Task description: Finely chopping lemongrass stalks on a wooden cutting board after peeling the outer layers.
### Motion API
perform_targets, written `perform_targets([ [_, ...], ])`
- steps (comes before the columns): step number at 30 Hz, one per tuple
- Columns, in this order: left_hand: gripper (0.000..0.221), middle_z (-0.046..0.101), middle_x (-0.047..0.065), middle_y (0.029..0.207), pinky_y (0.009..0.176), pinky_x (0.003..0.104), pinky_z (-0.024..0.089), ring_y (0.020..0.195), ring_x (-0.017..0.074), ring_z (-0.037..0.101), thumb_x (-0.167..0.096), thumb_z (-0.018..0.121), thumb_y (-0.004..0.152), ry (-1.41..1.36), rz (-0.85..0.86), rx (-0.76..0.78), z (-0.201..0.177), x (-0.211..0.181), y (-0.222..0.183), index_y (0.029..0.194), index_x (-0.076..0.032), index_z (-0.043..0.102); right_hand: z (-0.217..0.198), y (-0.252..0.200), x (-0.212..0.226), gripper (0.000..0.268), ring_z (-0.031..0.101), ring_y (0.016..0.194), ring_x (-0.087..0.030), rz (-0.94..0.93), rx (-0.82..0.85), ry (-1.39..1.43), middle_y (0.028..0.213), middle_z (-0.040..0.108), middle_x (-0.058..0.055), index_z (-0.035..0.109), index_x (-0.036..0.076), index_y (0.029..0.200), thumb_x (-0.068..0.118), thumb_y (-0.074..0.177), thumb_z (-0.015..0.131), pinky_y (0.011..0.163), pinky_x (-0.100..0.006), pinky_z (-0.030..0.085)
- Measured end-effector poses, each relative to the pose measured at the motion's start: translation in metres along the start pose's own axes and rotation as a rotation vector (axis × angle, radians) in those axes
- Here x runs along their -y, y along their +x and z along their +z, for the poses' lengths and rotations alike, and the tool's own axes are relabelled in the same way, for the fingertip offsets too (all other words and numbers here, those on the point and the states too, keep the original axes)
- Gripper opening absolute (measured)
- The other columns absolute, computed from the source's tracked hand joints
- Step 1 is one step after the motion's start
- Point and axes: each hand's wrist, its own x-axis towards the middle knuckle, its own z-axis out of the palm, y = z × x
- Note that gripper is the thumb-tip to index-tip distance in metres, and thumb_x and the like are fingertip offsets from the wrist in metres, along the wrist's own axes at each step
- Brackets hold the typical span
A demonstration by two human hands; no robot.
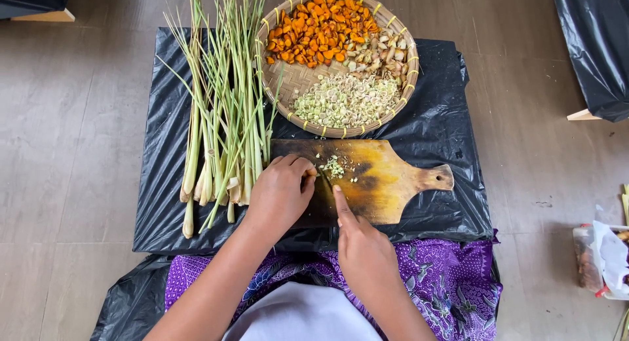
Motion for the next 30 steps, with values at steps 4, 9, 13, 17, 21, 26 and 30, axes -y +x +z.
perform_targets([
  [4, 0.003, 0.07, 0.008, 0.088, 0.062, 0.045, 0.053, 0.081, 0.0316, 0.062, -0.007, 0.068, 0.09, 0.009, 0.01, -0.012, 0.003, -0.004, 0.0, 0.093, -0.008, 0.068, 0.0, -0.005, -0.004, 0.069, 0.068, 0.068, -0.034, -0.037, -0.074, 0.046, 0.092, 0.068, -0.008, 0.029, 0.029, 0.165, 0.015, 0.1, 0.048, 0.06, -0.049, 0.055],
  [9, 0.005, 0.071, 0.009, 0.089, 0.064, 0.043, 0.055, 0.085, 0.0307, 0.064, -0.006, 0.067, 0.092, -0.007, -0.013, 0.008, 0.003, -0.007, 0.0, 0.096, -0.006, 0.07, 0.007, -0.003, -0.004, 0.071, 0.064, 0.057, -0.03, -0.066, -0.044, -0.02, 0.084, 0.063, -0.006, 0.024, 0.028, 0.166, 0.017, 0.1, 0.047, 0.053, -0.046, 0.055],
  [13, 0.007, 0.071, 0.01, 0.09, 0.069, 0.043, 0.055, 0.087, 0.0311, 0.063, -0.003, 0.066, 0.09, -0.061, -0.008, -0.018, 0.006, -0.005, 0.0, 0.096, -0.004, 0.071, 0.019, 0.009, -0.003, 0.074, 0.065, 0.059, -0.036, -0.052, -0.038, -0.066, 0.083, 0.061, -0.008, 0.02, 0.031, 0.167, 0.019, 0.099, 0.049, 0.056, -0.052, 0.054],
  [17, 0.008, 0.071, 0.011, 0.089, 0.067, 0.044, 0.055, 0.085, 0.0324, 0.064, -0.003, 0.066, 0.089, -0.046, -0.033, -0.017, 0.007, -0.005, 0.001, 0.095, -0.004, 0.071, 0.016, 0.022, 0.001, 0.07, 0.064, 0.055, -0.032, -0.103, -0.066, -0.049, 0.073, 0.062, -0.01, 0.025, 0.022, 0.166, 0.015, 0.101, 0.05, 0.051, -0.048, 0.054],
  [21, 0.008, 0.072, 0.009, 0.087, 0.065, 0.044, 0.055, 0.081, 0.0314, 0.066, -0.006, 0.066, 0.088, -0.036, -0.094, 0.0, 0.006, -0.007, 0.002, 0.094, -0.007, 0.072, 0.026, 0.012, -0.003, 0.074, 0.063, 0.05, -0.034, -0.08, -0.042, -0.123, 0.077, 0.061, -0.01, 0.02, 0.028, 0.167, 0.016, 0.099, 0.049, 0.045, -0.05, 0.052],
  [26, 0.008, 0.071, 0.009, 0.089, 0.064, 0.043, 0.056, 0.082, 0.0309, 0.066, -0.007, 0.065, 0.091, -0.029, -0.087, 0.015, 0.006, -0.008, 0.001, 0.097, -0.006, 0.071, 0.032, 0.007, -0.007, 0.075, 0.064, 0.05, -0.031, -0.071, -0.067, -0.172, 0.076, 0.061, -0.008, 0.021, 0.027, 0.166, 0.017, 0.099, 0.052, 0.045, -0.046, 0.054],
  [30, 0.007, 0.07, 0.011, 0.087, 0.065, 0.045, 0.055, 0.083, 0.0332, 0.065, -0.007, 0.065, 0.089, 0.004, -0.094, 0.025, 0.007, -0.008, 0.0, 0.094, -0.006, 0.07, 0.03, 0.021, 0.002, 0.071, 0.067, 0.056, -0.038, -0.061, -0.088, -0.094, 0.08, 0.063, -0.01, 0.025, 0.026, 0.166, 0.017, 0.1, 0.049, 0.05, -0.052, 0.056],
])
